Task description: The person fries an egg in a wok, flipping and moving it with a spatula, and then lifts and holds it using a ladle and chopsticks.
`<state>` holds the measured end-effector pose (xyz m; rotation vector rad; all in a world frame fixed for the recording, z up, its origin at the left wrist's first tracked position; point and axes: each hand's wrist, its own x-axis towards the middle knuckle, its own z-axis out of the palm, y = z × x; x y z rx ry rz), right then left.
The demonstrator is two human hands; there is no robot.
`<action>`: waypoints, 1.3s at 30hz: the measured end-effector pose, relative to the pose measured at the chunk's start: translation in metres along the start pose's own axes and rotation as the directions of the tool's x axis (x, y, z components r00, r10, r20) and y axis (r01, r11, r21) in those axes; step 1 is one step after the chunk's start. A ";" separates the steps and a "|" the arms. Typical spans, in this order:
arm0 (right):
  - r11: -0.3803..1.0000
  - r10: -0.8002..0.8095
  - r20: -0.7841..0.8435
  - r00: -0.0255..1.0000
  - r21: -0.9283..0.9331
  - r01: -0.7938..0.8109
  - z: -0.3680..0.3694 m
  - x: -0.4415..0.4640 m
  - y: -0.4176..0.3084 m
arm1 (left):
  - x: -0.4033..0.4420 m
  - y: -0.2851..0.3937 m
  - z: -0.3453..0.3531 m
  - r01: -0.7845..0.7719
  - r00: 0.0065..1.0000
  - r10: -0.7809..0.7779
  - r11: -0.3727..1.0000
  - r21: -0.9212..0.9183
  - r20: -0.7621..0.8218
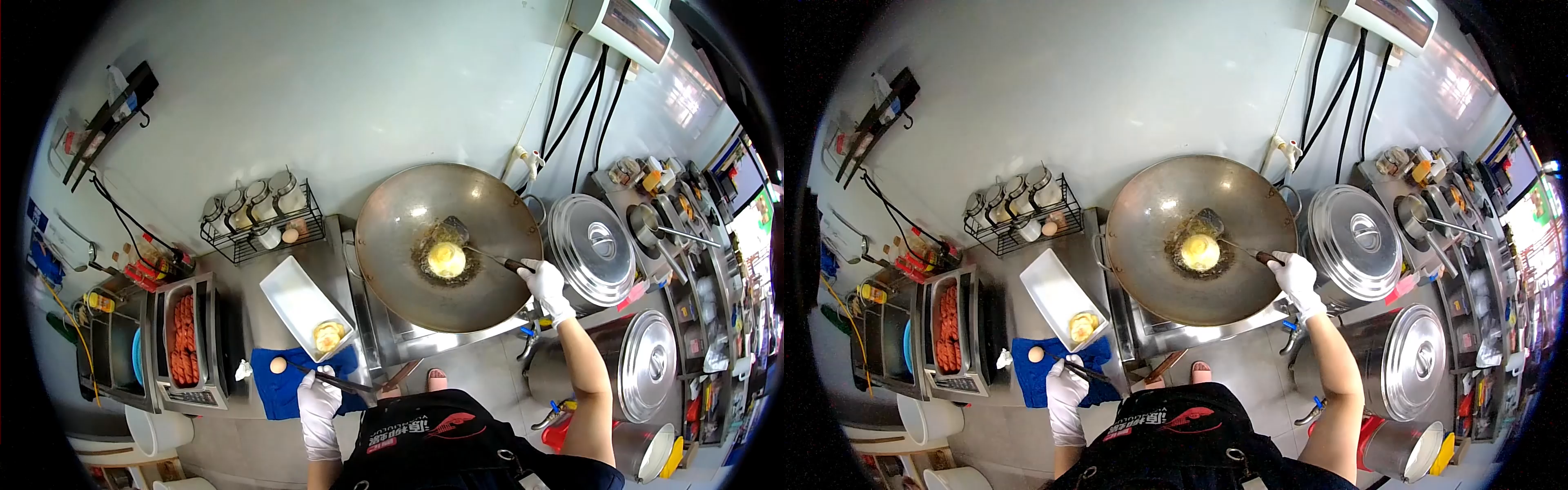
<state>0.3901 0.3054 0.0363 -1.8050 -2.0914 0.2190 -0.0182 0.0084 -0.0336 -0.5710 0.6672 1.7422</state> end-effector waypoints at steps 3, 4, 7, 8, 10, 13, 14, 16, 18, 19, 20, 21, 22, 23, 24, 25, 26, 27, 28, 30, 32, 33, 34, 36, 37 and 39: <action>0.992 0.063 0.053 0.997 0.106 -0.069 0.016 0.002 0.002 | -0.006 -0.003 0.009 -0.050 0.997 0.055 0.996 0.071 -0.062; 0.988 0.079 0.059 0.995 0.130 -0.086 0.018 0.004 0.001 | -0.007 -0.003 0.009 -0.052 0.997 0.056 0.996 0.068 -0.058; 0.979 0.099 0.069 0.993 0.172 -0.110 0.014 0.010 -0.001 | -0.006 0.004 -0.002 0.009 0.999 -0.010 1.000 0.006 0.043; 0.978 0.108 0.080 0.991 0.171 -0.121 0.008 0.012 -0.001 | -0.005 0.006 -0.006 0.042 0.995 -0.039 0.999 -0.024 0.094; 0.977 0.133 0.087 0.987 0.158 -0.146 -0.004 0.014 -0.004 | -0.008 0.000 0.004 -0.047 0.999 0.046 0.999 -0.026 -0.024; 0.979 0.142 0.111 0.984 0.128 -0.155 -0.029 0.015 -0.006 | -0.006 0.002 0.000 -0.030 0.999 0.030 0.999 -0.038 -0.016; 0.985 0.103 0.090 0.991 0.130 -0.114 -0.040 0.014 -0.007 | -0.004 0.003 -0.004 0.001 1.000 0.000 0.999 -0.043 0.018; 0.991 0.106 0.112 0.988 0.064 -0.114 -0.064 0.011 -0.014 | -0.003 0.001 -0.002 -0.034 0.999 0.034 0.998 -0.047 -0.014; 0.991 0.111 0.176 0.978 0.058 -0.123 -0.091 0.010 -0.024 | -0.002 0.002 -0.003 -0.016 1.000 0.017 0.999 -0.037 0.013; 0.994 0.109 0.145 0.983 -0.039 -0.104 -0.095 0.010 -0.018 | -0.001 0.004 -0.005 0.020 0.998 -0.018 1.000 -0.025 0.057; 0.994 0.104 0.145 0.984 -0.059 -0.097 -0.099 0.011 -0.012 | 0.000 0.005 -0.007 0.056 0.994 -0.054 0.998 -0.011 0.100; 0.993 0.100 0.146 0.984 -0.079 -0.089 -0.105 0.010 -0.011 | 0.000 0.003 -0.003 0.026 0.998 -0.025 1.000 -0.006 0.055; 0.993 0.083 0.153 0.985 -0.094 -0.069 -0.109 0.009 -0.012 | 0.000 0.000 0.001 -0.004 1.000 0.004 1.000 0.000 0.011; 0.993 0.067 0.161 0.985 -0.108 -0.049 -0.116 0.009 -0.015 | -0.001 -0.004 0.006 -0.034 0.999 0.034 0.999 0.008 -0.033; 0.992 0.050 0.169 0.984 -0.122 -0.029 -0.122 0.008 -0.019 | -0.001 -0.006 0.010 -0.040 0.997 0.041 0.999 0.012 -0.061; 0.991 0.046 0.192 0.980 -0.136 -0.020 -0.126 0.008 -0.023 | -0.001 -0.008 0.014 -0.047 0.995 0.048 0.999 0.017 -0.090; 0.989 0.041 0.213 0.976 -0.148 -0.009 -0.130 0.009 -0.028 | -0.001 -0.009 0.015 -0.054 0.991 0.056 0.998 0.021 -0.118; 0.987 0.036 0.235 0.971 -0.160 0.002 -0.131 0.009 -0.032 | 0.000 -0.007 0.012 -0.014 0.998 0.014 1.000 0.006 -0.063; 0.986 0.029 0.236 0.971 -0.164 0.010 -0.130 0.010 -0.035 | 0.001 -0.004 0.007 0.027 1.000 -0.027 1.000 -0.007 -0.007; 0.985 0.015 0.238 0.971 -0.171 0.027 -0.126 0.010 -0.041 | 0.002 -0.002 0.003 0.044 0.999 -0.044 0.999 -0.016 0.030; 0.978 -0.064 0.148 0.987 -0.187 0.092 -0.118 0.008 -0.040 | 0.000 -0.003 0.006 -0.005 1.000 0.005 1.000 -0.010 -0.009; 0.973 -0.105 0.103 0.989 -0.196 0.123 -0.112 0.007 -0.039 | 0.000 -0.003 0.006 -0.018 1.000 0.018 1.000 -0.009 -0.024; 0.966 -0.151 0.050 0.987 -0.207 0.158 -0.108 0.007 -0.038 | -0.001 -0.003 0.006 -0.031 0.999 0.031 0.999 -0.008 -0.039; 0.947 -0.199 0.031 0.979 -0.252 0.201 -0.109 0.006 -0.043 | 0.000 0.000 0.000 0.008 1.000 -0.007 1.000 -0.014 0.023; 0.936 -0.224 0.022 0.974 -0.275 0.221 -0.110 0.005 -0.045 | 0.002 0.006 -0.009 0.059 0.993 -0.057 0.998 -0.017 0.101; 0.918 -0.264 0.005 0.965 -0.306 0.253 -0.110 0.006 -0.046 | 0.001 0.007 -0.011 0.067 0.992 -0.063 0.997 -0.034 0.111</action>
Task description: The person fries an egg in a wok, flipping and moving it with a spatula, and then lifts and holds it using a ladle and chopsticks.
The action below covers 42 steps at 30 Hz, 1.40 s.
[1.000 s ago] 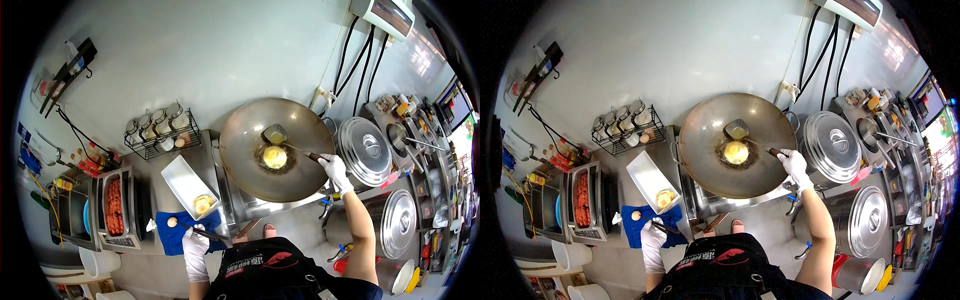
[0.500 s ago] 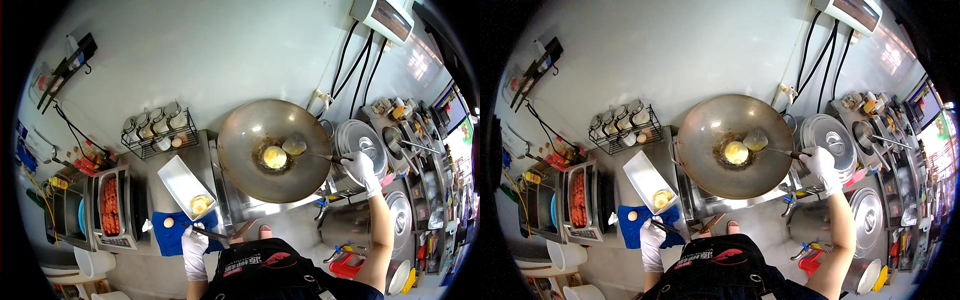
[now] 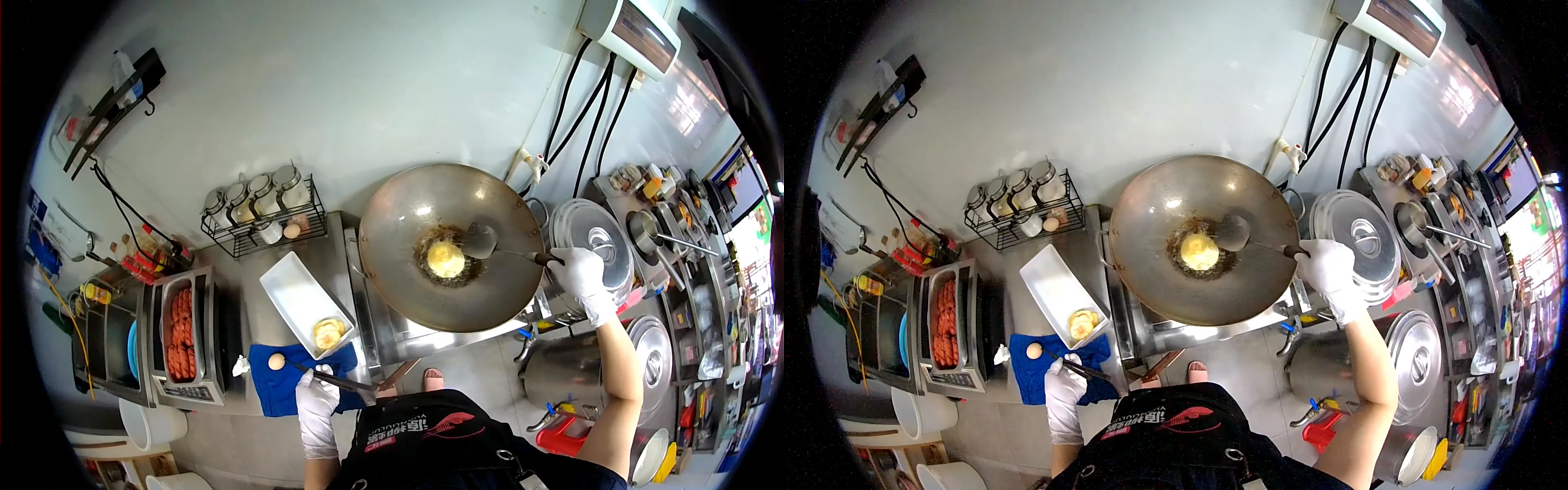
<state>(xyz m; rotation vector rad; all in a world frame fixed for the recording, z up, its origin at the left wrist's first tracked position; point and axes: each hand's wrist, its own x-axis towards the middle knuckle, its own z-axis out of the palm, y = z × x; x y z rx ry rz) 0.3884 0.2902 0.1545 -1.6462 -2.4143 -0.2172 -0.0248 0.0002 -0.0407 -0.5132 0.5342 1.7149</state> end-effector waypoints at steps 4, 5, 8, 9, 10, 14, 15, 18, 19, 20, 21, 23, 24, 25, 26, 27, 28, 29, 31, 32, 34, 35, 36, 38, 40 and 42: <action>0.997 -0.067 -0.103 0.992 -0.045 0.062 0.012 0.002 0.012 | -0.003 -0.009 0.014 -0.109 0.981 0.103 0.994 -0.022 -0.163; 0.997 -0.064 -0.117 0.991 -0.050 0.059 0.016 0.002 0.014 | -0.003 -0.009 0.014 -0.118 0.978 0.112 0.993 -0.025 -0.177; 0.997 -0.046 -0.128 0.991 -0.074 0.036 0.026 0.003 0.019 | -0.003 -0.009 0.015 -0.116 0.979 0.110 0.993 -0.024 -0.174; 0.996 -0.031 -0.111 0.993 -0.089 0.022 0.030 0.003 0.020 | -0.003 -0.009 0.015 -0.117 0.978 0.111 0.993 -0.026 -0.174; 0.995 -0.017 -0.094 0.995 -0.103 0.007 0.032 0.003 0.020 | -0.002 -0.009 0.015 -0.118 0.978 0.112 0.993 -0.028 -0.174; 0.998 0.053 -0.045 0.998 -0.026 -0.054 0.044 0.002 0.017 | 0.000 -0.003 0.004 -0.044 0.995 0.042 0.999 -0.021 -0.087; 0.998 0.055 -0.046 0.997 0.012 -0.054 0.049 0.001 0.017 | -0.001 -0.002 0.005 -0.018 0.998 0.017 1.000 -0.023 -0.054; 0.984 0.102 -0.044 0.994 0.151 -0.094 0.073 -0.006 0.015 | -0.003 -0.002 0.005 0.061 0.997 -0.060 0.998 -0.025 0.049; 0.975 0.140 -0.028 0.990 0.178 -0.133 0.086 -0.008 0.014 | -0.003 -0.001 0.003 0.084 0.993 -0.082 0.996 -0.026 0.085; 0.964 0.175 -0.010 0.984 0.204 -0.170 0.096 -0.010 0.013 | -0.003 -0.001 0.001 0.106 0.988 -0.102 0.994 -0.027 0.119; 0.936 0.254 0.088 0.963 0.230 -0.268 0.101 -0.011 0.007 | -0.003 -0.002 0.004 0.063 0.997 -0.062 0.998 -0.021 0.055; 0.886 0.288 0.140 0.947 0.338 -0.319 0.127 -0.012 0.007 | -0.003 -0.007 0.010 -0.022 0.997 0.022 1.000 -0.002 -0.074; 0.860 0.299 0.152 0.942 0.385 -0.335 0.132 -0.012 0.004 | -0.004 -0.006 0.010 -0.027 0.997 0.027 1.000 -0.001 -0.072; 0.823 0.310 0.204 0.928 0.431 -0.370 0.136 -0.010 0.003 | -0.005 -0.006 0.010 -0.033 0.997 0.033 0.999 -0.001 -0.071; 0.809 0.313 0.206 0.927 0.453 -0.374 0.139 -0.009 0.003 | -0.005 -0.005 0.009 -0.039 0.997 0.039 0.999 0.000 -0.071; 0.795 0.317 0.208 0.925 0.473 -0.379 0.141 -0.008 0.001 | -0.006 -0.003 0.006 -0.036 0.998 0.036 0.999 -0.004 -0.056; 0.781 0.322 0.210 0.923 0.492 -0.385 0.142 -0.006 0.001 | -0.005 -0.001 0.002 -0.031 0.999 0.031 0.999 -0.008 -0.040; 0.779 0.318 0.212 0.924 0.496 -0.383 0.140 -0.004 0.002 | -0.005 0.000 0.000 -0.026 0.999 0.025 1.000 -0.013 -0.024; 0.788 0.306 0.207 0.929 0.493 -0.369 0.129 0.000 0.004 | -0.004 -0.005 0.001 -0.100 0.987 0.106 0.994 0.052 -0.119; 0.793 0.300 0.203 0.932 0.491 -0.362 0.122 0.001 0.005 | -0.004 -0.006 0.001 -0.135 0.975 0.147 0.987 0.085 -0.164; 0.774 0.322 0.217 0.922 0.501 -0.388 0.105 0.003 0.005 | -0.005 -0.003 -0.004 -0.122 0.986 0.126 0.992 0.038 -0.112; 0.798 0.310 0.218 0.926 0.470 -0.377 0.095 0.002 0.006 | -0.006 -0.002 -0.006 -0.116 0.989 0.117 0.993 0.014 -0.086; 0.821 0.298 0.219 0.929 0.438 -0.366 0.073 0.002 0.003 | -0.007 -0.004 -0.003 -0.151 0.980 0.151 0.988 0.014 -0.125; 0.814 0.313 0.274 0.909 0.416 -0.405 0.053 0.002 0.008 | -0.009 -0.011 0.009 -0.215 0.955 0.215 0.976 0.021 -0.202; 0.861 0.311 0.276 0.910 0.323 -0.392 0.028 0.002 0.006 | -0.008 -0.010 0.008 -0.161 0.969 0.163 0.987 0.025 -0.188; 0.896 0.297 0.248 0.922 0.261 -0.359 0.023 0.002 0.012 | -0.007 -0.009 0.009 -0.090 0.984 0.092 0.996 0.025 -0.155</action>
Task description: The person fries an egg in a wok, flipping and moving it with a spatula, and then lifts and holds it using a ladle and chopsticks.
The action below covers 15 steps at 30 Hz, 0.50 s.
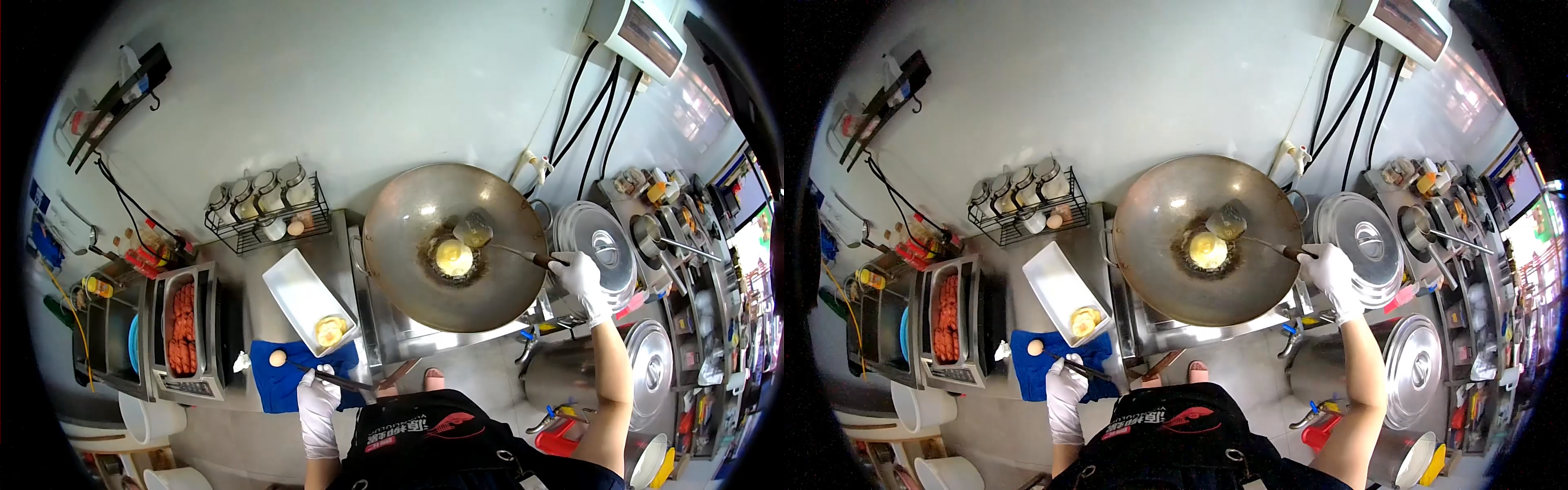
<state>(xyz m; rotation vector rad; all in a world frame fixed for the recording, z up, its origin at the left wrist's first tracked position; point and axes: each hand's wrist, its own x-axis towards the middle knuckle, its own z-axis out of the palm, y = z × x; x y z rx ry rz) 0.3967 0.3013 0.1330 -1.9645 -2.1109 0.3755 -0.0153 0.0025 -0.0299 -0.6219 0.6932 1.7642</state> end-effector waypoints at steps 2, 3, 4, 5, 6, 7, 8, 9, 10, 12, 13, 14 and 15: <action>0.998 -0.023 0.001 1.000 -0.058 0.023 -0.013 -0.006 -0.007 | -0.001 0.001 0.004 0.088 0.995 -0.089 0.996 0.013 0.053; 0.994 -0.070 -0.013 0.997 -0.087 0.069 -0.014 -0.006 -0.007 | 0.002 0.001 0.002 0.100 0.992 -0.101 0.995 0.020 0.070; 0.987 -0.109 -0.038 0.993 -0.122 0.104 -0.015 -0.008 -0.009 | 0.005 0.001 0.000 0.112 0.990 -0.114 0.993 0.028 0.088; 0.978 -0.148 -0.061 0.987 -0.157 0.137 -0.017 -0.010 -0.013 | 0.007 0.001 -0.001 0.123 0.986 -0.126 0.992 0.036 0.105; 0.967 -0.188 -0.083 0.979 -0.192 0.169 -0.017 -0.013 -0.017 | 0.007 0.000 0.001 0.121 0.987 -0.125 0.992 0.043 0.104; 0.951 -0.256 -0.117 0.960 -0.207 0.228 -0.017 -0.015 -0.020 | 0.006 -0.001 0.004 0.119 0.987 -0.123 0.992 0.049 0.103; 0.939 -0.294 -0.145 0.945 -0.227 0.257 -0.016 -0.016 -0.019 | 0.005 -0.002 0.006 0.116 0.988 -0.121 0.992 0.055 0.101; 0.925 -0.333 -0.172 0.927 -0.248 0.286 -0.014 -0.017 -0.018 | 0.005 -0.005 0.010 0.072 0.996 -0.074 0.996 0.044 0.044; 0.910 -0.373 -0.197 0.907 -0.270 0.316 -0.013 -0.017 -0.018 | 0.006 -0.008 0.015 0.025 1.000 -0.025 0.999 0.035 -0.014; 0.887 -0.417 -0.230 0.879 -0.316 0.338 -0.014 -0.020 -0.022 | 0.003 -0.009 0.017 -0.015 0.998 0.017 1.000 0.024 -0.063; 0.874 -0.440 -0.246 0.864 -0.339 0.348 -0.015 -0.022 -0.024 | 0.001 -0.008 0.018 -0.009 0.999 0.010 1.000 0.019 -0.054; 0.866 -0.452 -0.253 0.856 -0.355 0.352 -0.017 -0.023 -0.025 | -0.001 -0.008 0.018 -0.002 0.999 0.002 1.000 0.014 -0.044; 0.858 -0.463 -0.260 0.847 -0.370 0.356 -0.019 -0.024 -0.026 | 0.002 -0.005 0.012 0.033 0.999 -0.033 0.999 0.009 0.008</action>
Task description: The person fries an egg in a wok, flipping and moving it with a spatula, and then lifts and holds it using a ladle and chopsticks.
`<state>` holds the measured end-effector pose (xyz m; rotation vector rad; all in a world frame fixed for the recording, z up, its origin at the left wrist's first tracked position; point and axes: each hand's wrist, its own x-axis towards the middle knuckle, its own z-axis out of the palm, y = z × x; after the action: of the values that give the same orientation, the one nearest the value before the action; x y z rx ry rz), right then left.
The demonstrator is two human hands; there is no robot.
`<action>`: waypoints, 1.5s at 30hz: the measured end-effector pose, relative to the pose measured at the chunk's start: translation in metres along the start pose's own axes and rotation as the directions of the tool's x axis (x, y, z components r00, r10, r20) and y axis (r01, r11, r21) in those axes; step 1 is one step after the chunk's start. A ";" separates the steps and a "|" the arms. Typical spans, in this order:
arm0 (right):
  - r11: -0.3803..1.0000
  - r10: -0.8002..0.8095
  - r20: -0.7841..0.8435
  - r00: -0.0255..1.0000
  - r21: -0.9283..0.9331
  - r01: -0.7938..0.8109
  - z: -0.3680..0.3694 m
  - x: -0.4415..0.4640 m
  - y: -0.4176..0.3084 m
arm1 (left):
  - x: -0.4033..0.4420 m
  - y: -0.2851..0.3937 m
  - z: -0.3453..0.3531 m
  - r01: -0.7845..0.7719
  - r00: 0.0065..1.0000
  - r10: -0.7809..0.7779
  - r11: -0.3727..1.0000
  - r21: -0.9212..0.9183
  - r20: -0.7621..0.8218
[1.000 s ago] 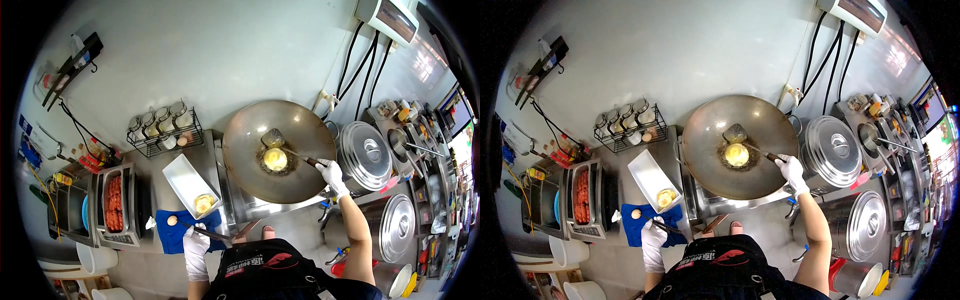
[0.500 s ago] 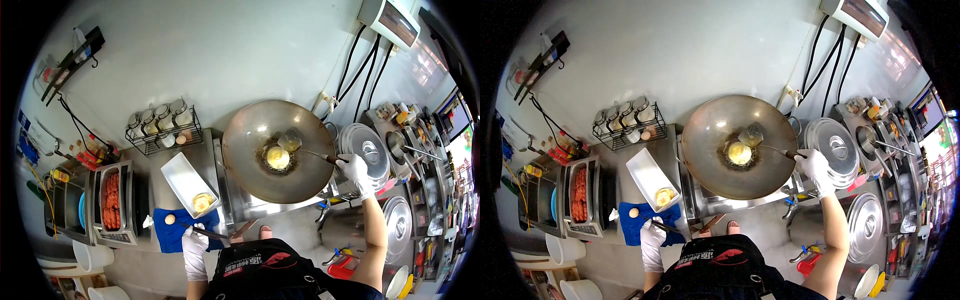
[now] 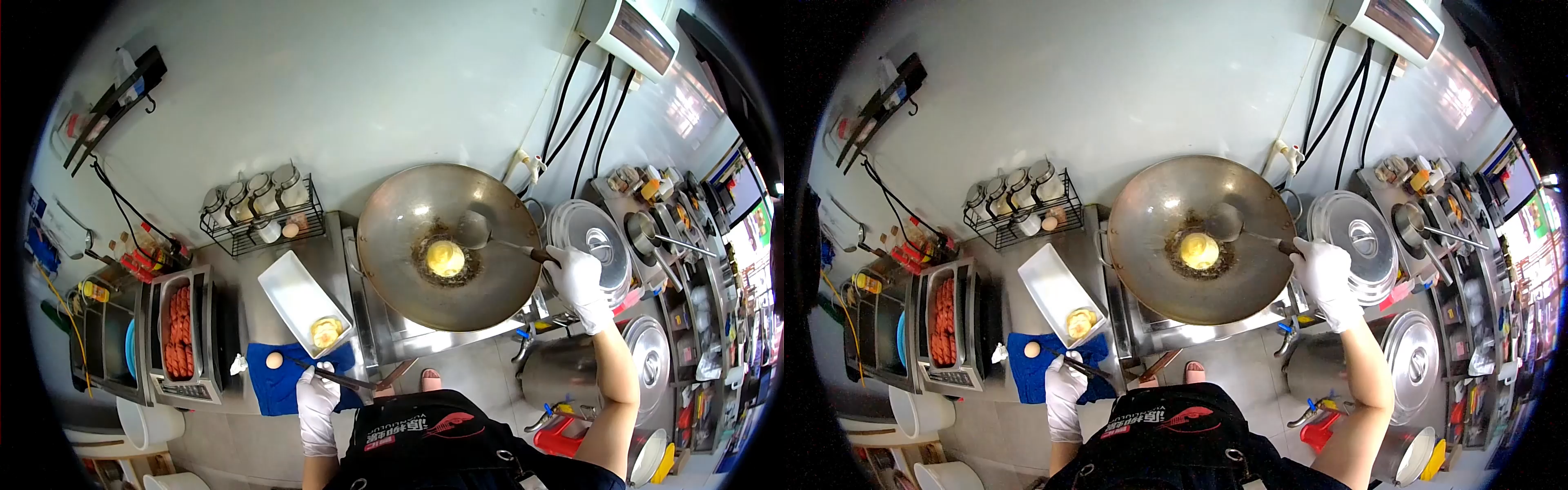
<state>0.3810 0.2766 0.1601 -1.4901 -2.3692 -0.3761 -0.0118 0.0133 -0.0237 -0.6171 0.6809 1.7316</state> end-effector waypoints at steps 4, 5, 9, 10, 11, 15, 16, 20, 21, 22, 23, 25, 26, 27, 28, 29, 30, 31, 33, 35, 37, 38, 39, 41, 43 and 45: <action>0.998 -0.016 -0.035 0.999 -0.053 0.014 -0.003 0.001 0.003 | 0.002 0.002 -0.007 0.013 1.000 -0.013 1.000 0.014 0.010; 0.998 -0.025 -0.033 0.999 -0.055 0.023 -0.003 0.001 0.005 | 0.000 0.000 -0.003 -0.015 0.999 0.016 1.000 0.026 -0.038; 0.998 -0.044 -0.023 0.999 -0.037 0.044 -0.003 -0.001 0.011 | 0.002 0.004 -0.010 0.042 0.998 -0.042 0.999 0.004 0.040; 0.999 -0.045 -0.019 0.999 -0.028 0.045 -0.004 -0.001 0.012 | 0.003 0.005 -0.011 0.062 0.996 -0.063 0.998 0.008 0.067; 0.999 -0.041 -0.011 0.999 -0.027 0.041 -0.004 -0.002 0.013 | 0.003 0.005 -0.011 0.082 0.992 -0.083 0.997 0.012 0.095; 0.999 -0.030 0.034 0.999 -0.028 0.031 -0.007 -0.004 0.013 | -0.001 0.003 -0.005 0.101 0.990 -0.101 0.995 0.008 0.096; 0.999 -0.028 0.048 0.998 -0.030 0.030 -0.008 -0.005 0.013 | -0.002 0.001 -0.002 0.084 0.994 -0.084 0.996 0.011 0.071; 0.999 -0.005 0.096 0.995 -0.040 0.008 -0.009 -0.008 0.016 | 0.000 0.003 -0.008 0.096 0.990 -0.096 0.995 0.002 0.106; 0.999 0.001 0.106 0.994 -0.042 0.003 -0.008 -0.009 0.019 | 0.001 0.002 -0.007 0.061 0.996 -0.062 0.998 0.009 0.059; 0.999 0.006 0.116 0.993 -0.045 -0.001 -0.007 -0.009 0.020 | 0.001 0.000 -0.006 0.027 1.000 -0.027 0.999 0.017 0.012; 0.999 0.007 0.122 0.992 -0.041 -0.002 -0.008 -0.010 0.021 | 0.001 -0.001 -0.006 -0.007 0.999 0.008 1.000 0.027 -0.034; 0.999 0.010 0.136 0.991 -0.035 -0.005 -0.010 -0.010 0.021 | 0.003 -0.001 -0.009 -0.022 0.999 0.023 0.999 0.023 -0.044; 0.999 0.014 0.150 0.989 -0.044 -0.008 -0.012 -0.010 0.021 | 0.004 -0.001 -0.010 -0.029 0.998 0.030 0.999 0.022 -0.049; 0.999 0.019 0.164 0.986 -0.054 -0.011 -0.013 -0.009 0.021 | 0.002 -0.001 -0.009 -0.023 0.999 0.023 1.000 0.021 -0.041; 0.998 0.025 0.178 0.984 -0.063 -0.013 -0.015 -0.009 0.020 | -0.001 -0.002 -0.006 -0.015 0.999 0.016 1.000 0.020 -0.033; 0.998 0.029 0.182 0.983 -0.063 -0.018 -0.015 -0.008 0.020 | -0.003 -0.003 -0.004 -0.008 1.000 0.008 1.000 0.020 -0.024; 0.998 0.035 0.187 0.982 -0.064 -0.023 -0.015 -0.007 0.020 | -0.003 -0.003 -0.004 0.002 1.000 -0.002 1.000 0.019 -0.015; 0.998 0.039 0.191 0.981 -0.063 -0.028 -0.014 -0.007 0.021 | -0.003 -0.003 -0.004 0.011 1.000 -0.011 1.000 0.017 -0.005; 0.998 0.050 0.187 0.981 -0.059 -0.039 -0.008 -0.008 0.023 | -0.005 -0.004 -0.002 0.029 1.000 -0.029 0.999 0.017 0.006; 0.996 0.072 0.186 0.980 -0.057 -0.062 0.002 -0.007 0.026 | -0.011 -0.005 0.003 0.047 0.999 -0.047 0.999 0.018 0.008; 0.993 0.107 0.191 0.976 -0.058 -0.098 0.014 -0.009 0.026 | -0.012 -0.004 -0.001 0.051 0.998 -0.052 0.998 0.021 0.039; 0.993 0.115 0.182 0.977 -0.033 -0.111 0.021 -0.011 0.026 | -0.012 -0.003 -0.004 0.054 0.997 -0.055 0.998 0.024 0.055; 0.992 0.124 0.174 0.977 -0.007 -0.125 0.029 -0.013 0.026 | -0.013 -0.003 -0.005 0.063 0.997 -0.064 0.998 0.017 0.049; 0.985 0.147 0.181 0.972 0.062 -0.161 0.049 -0.017 0.027 | -0.013 -0.001 -0.007 0.082 0.996 -0.082 0.997 0.005 0.037; 0.973 0.166 0.131 0.977 0.143 -0.184 0.075 -0.022 0.022 | -0.011 -0.001 -0.013 0.075 0.997 -0.075 0.997 0.004 0.029; 0.938 0.271 0.142 0.952 0.182 -0.295 0.104 -0.028 0.016 | -0.012 -0.001 -0.013 0.059 0.998 -0.059 0.998 0.005 0.015</action>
<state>0.3941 0.3000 0.0547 -1.7606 -2.1522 0.0206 -0.0073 -0.0038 -0.0247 -0.6146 0.6503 1.6777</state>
